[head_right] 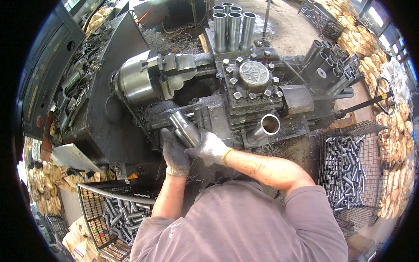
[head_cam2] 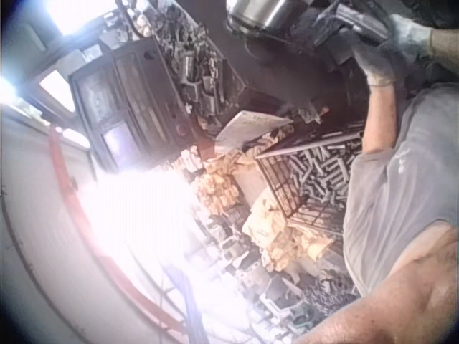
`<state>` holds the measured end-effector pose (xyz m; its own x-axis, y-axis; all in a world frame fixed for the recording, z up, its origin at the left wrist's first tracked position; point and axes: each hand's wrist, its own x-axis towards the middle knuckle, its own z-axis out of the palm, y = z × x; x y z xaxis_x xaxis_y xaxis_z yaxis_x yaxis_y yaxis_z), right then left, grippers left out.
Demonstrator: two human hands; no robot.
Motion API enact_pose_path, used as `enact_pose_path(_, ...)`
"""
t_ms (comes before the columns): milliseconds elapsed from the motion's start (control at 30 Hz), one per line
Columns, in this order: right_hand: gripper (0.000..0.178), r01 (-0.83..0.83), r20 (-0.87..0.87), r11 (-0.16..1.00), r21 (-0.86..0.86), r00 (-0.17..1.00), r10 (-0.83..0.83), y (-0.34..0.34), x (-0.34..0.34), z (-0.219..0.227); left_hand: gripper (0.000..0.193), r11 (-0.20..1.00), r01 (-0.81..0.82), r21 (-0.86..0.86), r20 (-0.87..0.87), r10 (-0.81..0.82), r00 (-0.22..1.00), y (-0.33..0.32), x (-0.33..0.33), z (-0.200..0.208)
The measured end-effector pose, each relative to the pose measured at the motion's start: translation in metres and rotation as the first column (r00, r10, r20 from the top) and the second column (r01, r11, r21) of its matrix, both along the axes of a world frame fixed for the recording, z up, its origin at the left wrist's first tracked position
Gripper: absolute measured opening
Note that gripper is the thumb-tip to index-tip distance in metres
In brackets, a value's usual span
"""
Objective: The person repeatedly loads cylindrical metal rods into a lathe chuck, operates the machine, and removes the finished parts. They place the finished parts into a wire basket and continue the cycle with new rods from a nearby stack.
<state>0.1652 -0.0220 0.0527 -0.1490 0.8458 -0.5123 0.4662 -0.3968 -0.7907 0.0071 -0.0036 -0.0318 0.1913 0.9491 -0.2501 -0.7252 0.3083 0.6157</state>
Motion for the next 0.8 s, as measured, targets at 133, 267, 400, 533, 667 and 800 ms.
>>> enact_pose_path(133,0.077,0.059,0.043,0.996,0.065,0.997,-0.062,-0.004,0.016,0.028,0.09,0.949,0.188,0.254,-0.095,-0.169,0.981,-0.005,0.015,0.083)
enact_pose_path(267,0.079,-0.1,-0.067,0.916,0.388,0.988,0.136,-0.015,0.065,0.131,0.08,0.929,0.269,0.255,-0.068,-0.26,0.963,0.023,0.012,0.071)
enact_pose_path(400,0.073,-0.438,0.478,0.632,0.64,0.87,0.119,0.055,0.101,0.201,0.063,0.753,0.648,-0.114,-0.629,-0.559,0.54,0.081,0.059,0.022)
enact_pose_path(533,0.062,-0.744,0.936,0.582,0.327,0.338,-0.095,0.198,0.14,0.173,0.047,0.924,0.289,0.25,-0.843,0.061,0.534,0.106,0.089,-0.006)
enact_pose_path(667,0.046,-0.822,0.979,0.558,0.112,0.188,0.081,0.25,0.161,0.132,0.04,0.971,0.074,0.229,-0.641,0.093,0.762,0.065,0.032,0.019)
enact_pose_path(800,0.058,-0.769,0.79,0.633,0.091,0.442,0.424,0.283,0.154,0.074,0.036,0.988,-0.145,-0.051,-0.598,0.086,0.797,0.007,-0.027,-0.008)
